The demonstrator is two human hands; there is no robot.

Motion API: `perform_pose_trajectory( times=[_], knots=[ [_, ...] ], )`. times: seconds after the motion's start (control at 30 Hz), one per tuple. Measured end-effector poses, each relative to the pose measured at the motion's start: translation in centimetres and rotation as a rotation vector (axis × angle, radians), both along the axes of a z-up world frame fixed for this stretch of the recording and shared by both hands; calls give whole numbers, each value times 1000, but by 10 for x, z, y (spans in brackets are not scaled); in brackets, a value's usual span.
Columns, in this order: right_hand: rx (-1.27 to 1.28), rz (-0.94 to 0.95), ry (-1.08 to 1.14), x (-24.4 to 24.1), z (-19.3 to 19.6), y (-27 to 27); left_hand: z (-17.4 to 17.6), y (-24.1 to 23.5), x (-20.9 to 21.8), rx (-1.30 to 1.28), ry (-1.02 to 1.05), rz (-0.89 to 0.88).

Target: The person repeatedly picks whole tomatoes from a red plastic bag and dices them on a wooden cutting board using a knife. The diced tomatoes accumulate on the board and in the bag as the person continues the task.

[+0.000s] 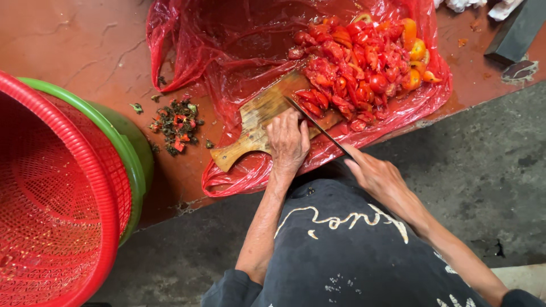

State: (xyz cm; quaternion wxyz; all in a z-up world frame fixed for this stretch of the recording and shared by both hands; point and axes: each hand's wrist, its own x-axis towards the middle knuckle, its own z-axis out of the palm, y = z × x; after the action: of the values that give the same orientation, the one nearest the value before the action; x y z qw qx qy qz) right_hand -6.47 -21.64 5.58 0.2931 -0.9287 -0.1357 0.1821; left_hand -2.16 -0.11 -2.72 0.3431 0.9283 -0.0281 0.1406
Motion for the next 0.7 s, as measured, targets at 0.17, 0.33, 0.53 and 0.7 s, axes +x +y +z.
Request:
perform_pose_trajectory(
  times=[0.17,0.33,0.53,0.7],
  knots=[
    [-27,14,-111,27,-34,28,3,-1,2,34,-19,6],
    [-221,57,-287,39,-32,11,9,-4,6,100,-2,-11],
    [-164,-30,-294,59,-25,-12,12,10,50,121,-58,-72],
    [115,-181,-273,60,-14,-23,32,28,132,-54,-190,-24]
  ],
)
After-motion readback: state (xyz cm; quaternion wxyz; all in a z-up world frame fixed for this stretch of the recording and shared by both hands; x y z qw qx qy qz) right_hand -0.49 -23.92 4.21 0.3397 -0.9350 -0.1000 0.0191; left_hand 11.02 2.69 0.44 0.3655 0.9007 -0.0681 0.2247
